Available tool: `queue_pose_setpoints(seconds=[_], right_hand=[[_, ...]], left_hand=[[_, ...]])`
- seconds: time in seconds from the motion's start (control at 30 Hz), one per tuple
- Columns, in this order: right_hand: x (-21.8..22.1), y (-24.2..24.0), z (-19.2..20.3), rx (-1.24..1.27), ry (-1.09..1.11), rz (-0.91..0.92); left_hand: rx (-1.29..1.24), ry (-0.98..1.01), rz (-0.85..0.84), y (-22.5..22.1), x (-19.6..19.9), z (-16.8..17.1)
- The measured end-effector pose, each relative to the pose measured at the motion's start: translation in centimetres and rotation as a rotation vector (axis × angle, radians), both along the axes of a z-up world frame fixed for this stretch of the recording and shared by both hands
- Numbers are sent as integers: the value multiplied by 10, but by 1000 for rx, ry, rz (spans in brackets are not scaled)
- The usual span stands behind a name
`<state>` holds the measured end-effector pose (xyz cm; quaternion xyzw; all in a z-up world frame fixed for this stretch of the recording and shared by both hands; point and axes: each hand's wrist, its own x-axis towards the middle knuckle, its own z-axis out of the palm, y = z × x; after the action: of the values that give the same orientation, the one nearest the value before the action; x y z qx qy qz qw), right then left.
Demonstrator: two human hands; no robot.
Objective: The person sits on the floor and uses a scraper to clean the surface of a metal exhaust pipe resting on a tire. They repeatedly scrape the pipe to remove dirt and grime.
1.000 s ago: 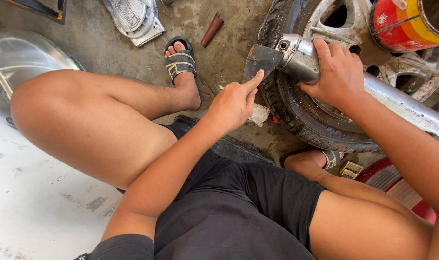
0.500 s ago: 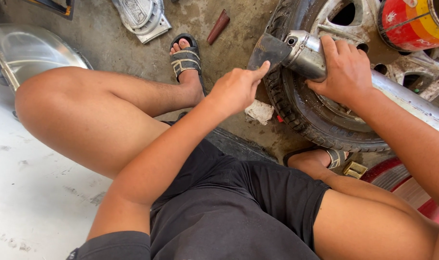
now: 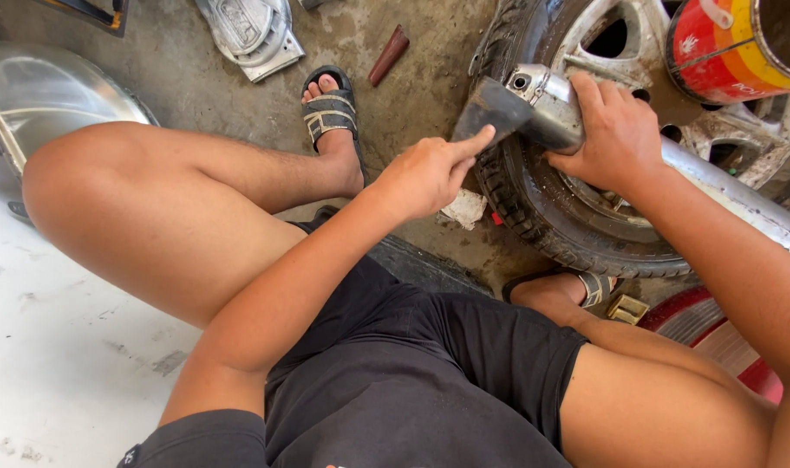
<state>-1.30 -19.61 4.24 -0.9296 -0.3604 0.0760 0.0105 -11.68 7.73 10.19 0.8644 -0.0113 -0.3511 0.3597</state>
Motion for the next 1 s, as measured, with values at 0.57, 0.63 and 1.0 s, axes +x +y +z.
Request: queue_pose_setpoints(seconds=[0.57,0.63,1.0], right_hand=[[12,5,11,-32,194,0],[6,4,12,-52,236,-10],[2,4,9,-60,171,0]], left_hand=[[139,-73,-270,33,31,8],[132,-111,-361,39,28,8],[159,-85,-368,47,30,-3]])
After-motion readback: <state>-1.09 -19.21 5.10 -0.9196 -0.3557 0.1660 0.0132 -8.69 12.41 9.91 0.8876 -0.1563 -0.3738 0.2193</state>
